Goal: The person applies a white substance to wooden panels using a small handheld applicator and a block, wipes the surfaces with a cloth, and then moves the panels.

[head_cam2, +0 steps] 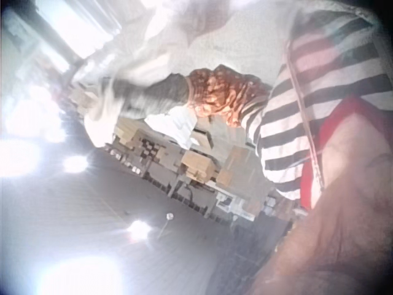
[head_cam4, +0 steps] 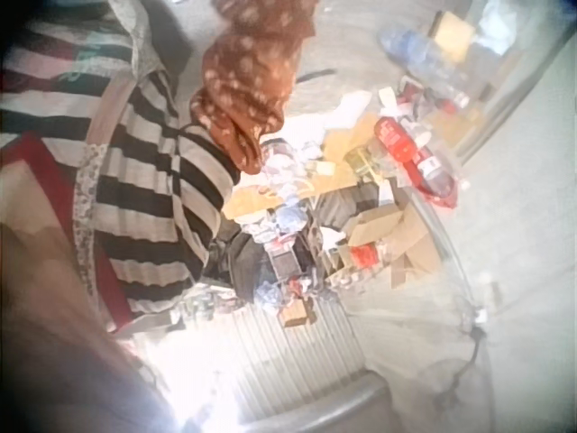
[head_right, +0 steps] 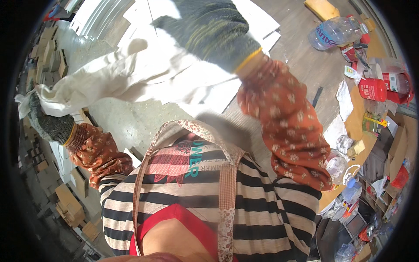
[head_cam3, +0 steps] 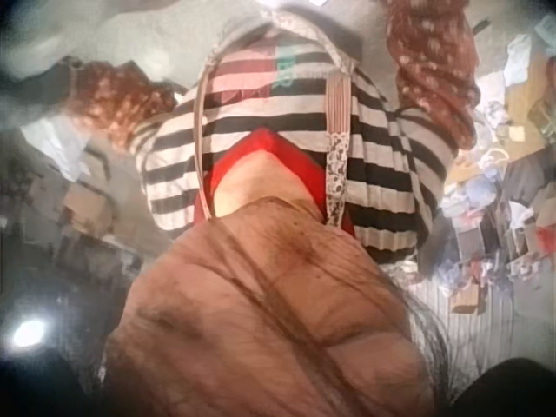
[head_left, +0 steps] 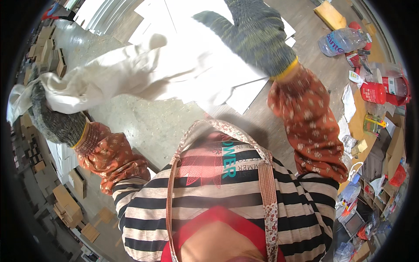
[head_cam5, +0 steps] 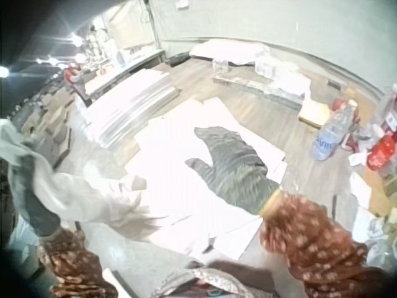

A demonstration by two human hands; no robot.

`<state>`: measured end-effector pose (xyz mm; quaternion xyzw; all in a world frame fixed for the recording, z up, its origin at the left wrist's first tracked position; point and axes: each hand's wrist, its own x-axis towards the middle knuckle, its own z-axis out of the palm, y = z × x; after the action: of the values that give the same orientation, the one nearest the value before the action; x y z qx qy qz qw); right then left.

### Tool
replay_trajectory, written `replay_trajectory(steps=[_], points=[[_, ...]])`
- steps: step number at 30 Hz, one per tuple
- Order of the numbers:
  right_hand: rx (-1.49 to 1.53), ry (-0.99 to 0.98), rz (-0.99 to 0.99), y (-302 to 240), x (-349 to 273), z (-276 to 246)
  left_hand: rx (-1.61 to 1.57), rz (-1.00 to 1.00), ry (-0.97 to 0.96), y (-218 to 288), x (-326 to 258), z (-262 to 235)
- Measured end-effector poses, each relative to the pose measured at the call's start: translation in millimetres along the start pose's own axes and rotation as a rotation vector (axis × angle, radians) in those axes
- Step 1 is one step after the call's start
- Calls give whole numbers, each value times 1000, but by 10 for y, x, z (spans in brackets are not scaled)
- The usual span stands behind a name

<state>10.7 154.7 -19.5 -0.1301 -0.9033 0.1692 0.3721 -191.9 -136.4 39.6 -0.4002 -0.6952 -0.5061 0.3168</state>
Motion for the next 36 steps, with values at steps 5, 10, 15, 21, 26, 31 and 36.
replay_trajectory(steps=[5, 10, 15, 21, 26, 31, 36], points=[[-497, -60, -17, 888, -479, 578, -299, 177, -296, 19, -393, 933], [-435, -129, -18, 563, -413, 610, -43, 191, -995, 18, -965, 1093], [-315, -169, 87, 544, -358, 537, -151, 50, -934, -6, -1023, 1197], [-145, -262, 71, 519, -339, 511, 28, 283, -1051, 191, -800, 1256], [-124, -265, 52, 498, -344, 567, -220, 407, -946, 125, -1019, 1501], [-147, -239, 35, 577, -367, 551, -93, 557, -1072, 133, -1164, 1210], [-161, -244, -7, 621, -385, 578, -4, 569, -1214, 212, -1129, 1031]])
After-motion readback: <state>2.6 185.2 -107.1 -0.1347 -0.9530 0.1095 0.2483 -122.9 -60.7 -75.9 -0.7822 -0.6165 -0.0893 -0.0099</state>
